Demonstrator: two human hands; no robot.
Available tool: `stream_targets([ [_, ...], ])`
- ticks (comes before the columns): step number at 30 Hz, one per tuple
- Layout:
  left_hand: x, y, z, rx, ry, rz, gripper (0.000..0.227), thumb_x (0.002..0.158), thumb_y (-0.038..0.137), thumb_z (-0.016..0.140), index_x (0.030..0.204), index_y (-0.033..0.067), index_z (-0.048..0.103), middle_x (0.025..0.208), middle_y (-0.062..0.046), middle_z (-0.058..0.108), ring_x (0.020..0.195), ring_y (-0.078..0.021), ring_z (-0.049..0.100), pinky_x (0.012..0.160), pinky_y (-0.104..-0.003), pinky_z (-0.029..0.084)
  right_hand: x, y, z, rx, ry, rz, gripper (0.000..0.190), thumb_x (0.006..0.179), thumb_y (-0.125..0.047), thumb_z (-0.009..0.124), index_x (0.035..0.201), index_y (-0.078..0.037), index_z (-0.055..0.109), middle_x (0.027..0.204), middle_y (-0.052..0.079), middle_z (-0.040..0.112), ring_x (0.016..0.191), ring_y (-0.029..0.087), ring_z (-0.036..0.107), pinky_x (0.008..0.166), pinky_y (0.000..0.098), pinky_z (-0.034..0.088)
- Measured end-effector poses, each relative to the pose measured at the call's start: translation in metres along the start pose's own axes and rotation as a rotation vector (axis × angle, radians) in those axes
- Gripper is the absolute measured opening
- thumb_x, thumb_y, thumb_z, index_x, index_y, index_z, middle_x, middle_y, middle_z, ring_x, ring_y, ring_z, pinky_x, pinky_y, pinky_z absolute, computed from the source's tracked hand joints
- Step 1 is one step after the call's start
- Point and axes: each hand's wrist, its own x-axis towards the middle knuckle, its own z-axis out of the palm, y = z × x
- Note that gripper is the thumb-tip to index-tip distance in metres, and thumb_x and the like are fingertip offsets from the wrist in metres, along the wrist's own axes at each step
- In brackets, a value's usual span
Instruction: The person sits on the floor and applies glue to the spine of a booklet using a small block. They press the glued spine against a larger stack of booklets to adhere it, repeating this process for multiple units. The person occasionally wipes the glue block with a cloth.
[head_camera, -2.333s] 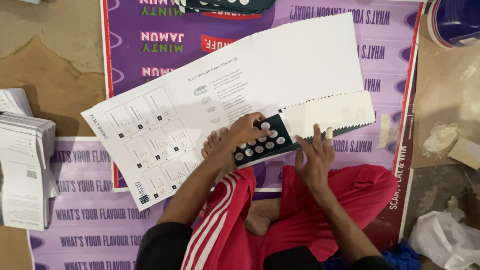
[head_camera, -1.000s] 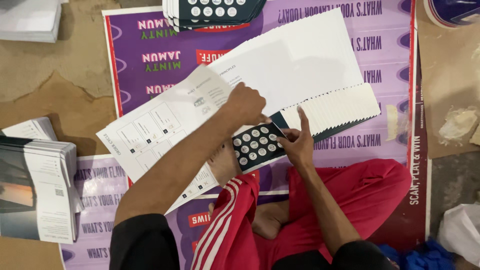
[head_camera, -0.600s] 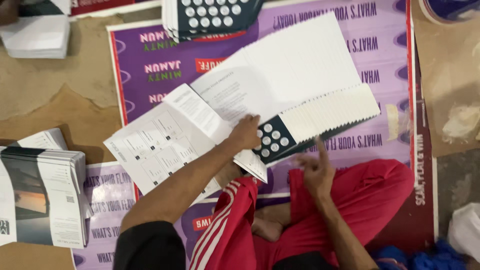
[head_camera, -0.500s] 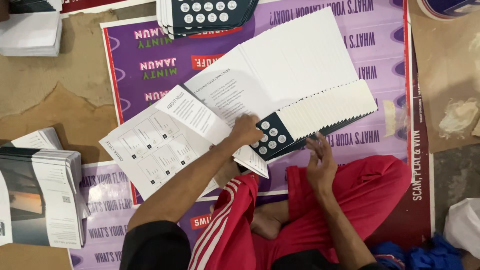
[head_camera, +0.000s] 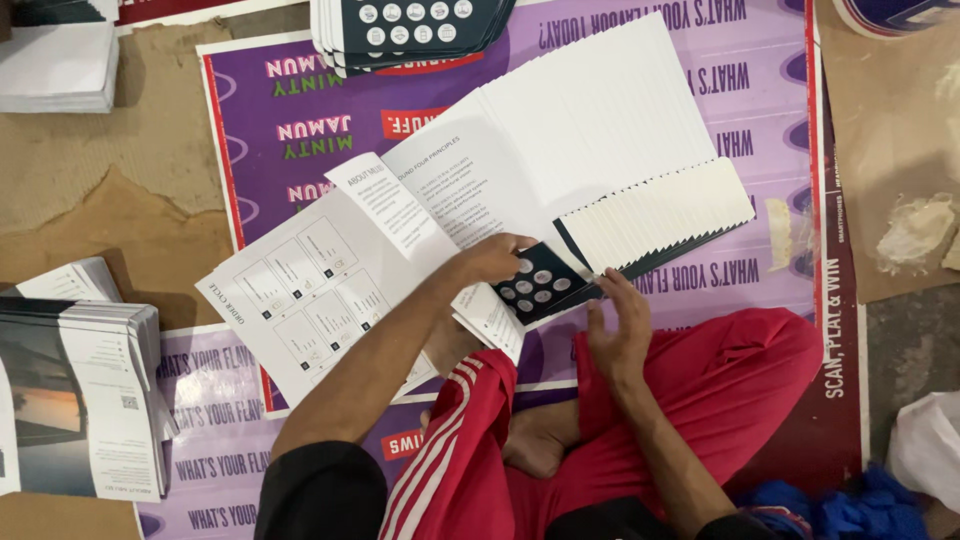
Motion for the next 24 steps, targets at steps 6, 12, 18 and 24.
stream_targets([
  [6,0.001,-0.014,-0.008,0.097,-0.065,0.068,0.07,0.094,0.002,0.052,0.16,0.0171,0.034,0.144,-0.023,0.056,0.127,-0.0303,0.06,0.104,-0.035,0.046,-0.002,-0.002,0.009,-0.128,-0.078,-0.051,0.039,0.091,-0.009,0.073,0.13,-0.008,0.069,0.148,0.017,0.056,0.132,0.032,0.053,0.107,0.0463,0.047],
  [12,-0.023,0.04,-0.032,-0.196,0.568,0.064,0.038,0.1,0.011,0.05,0.138,0.0131,0.055,0.127,-0.017,0.07,0.116,-0.0287,0.069,0.103,-0.037,0.052,0.011,-0.012,0.031,0.106,-0.124,-0.009,0.025,0.088,-0.006,0.079,0.112,-0.013,0.073,0.133,0.018,0.063,0.117,0.03,0.062,0.092,0.0388,0.056],
  [18,-0.027,0.115,-0.03,0.127,0.411,0.159,0.04,0.095,0.011,0.05,0.133,0.0109,0.063,0.122,-0.014,0.073,0.116,-0.0311,0.07,0.103,-0.042,0.055,-0.005,-0.064,0.024,0.746,-0.261,0.359,0.084,0.084,0.009,0.07,0.151,-0.01,0.023,0.1,0.016,0.071,0.093,0.02,0.074,0.084,0.0316,0.064],
  [24,0.0,0.075,0.002,0.375,0.219,-0.172,0.052,0.086,0.023,0.069,0.128,-0.0026,0.055,0.133,-0.026,0.056,0.126,-0.041,0.055,0.101,-0.049,0.049,0.006,-0.032,-0.004,0.501,-0.272,0.432,0.059,0.101,-0.008,0.056,0.156,-0.01,0.034,0.109,0.02,0.075,0.097,0.027,0.076,0.088,0.0406,0.064],
])
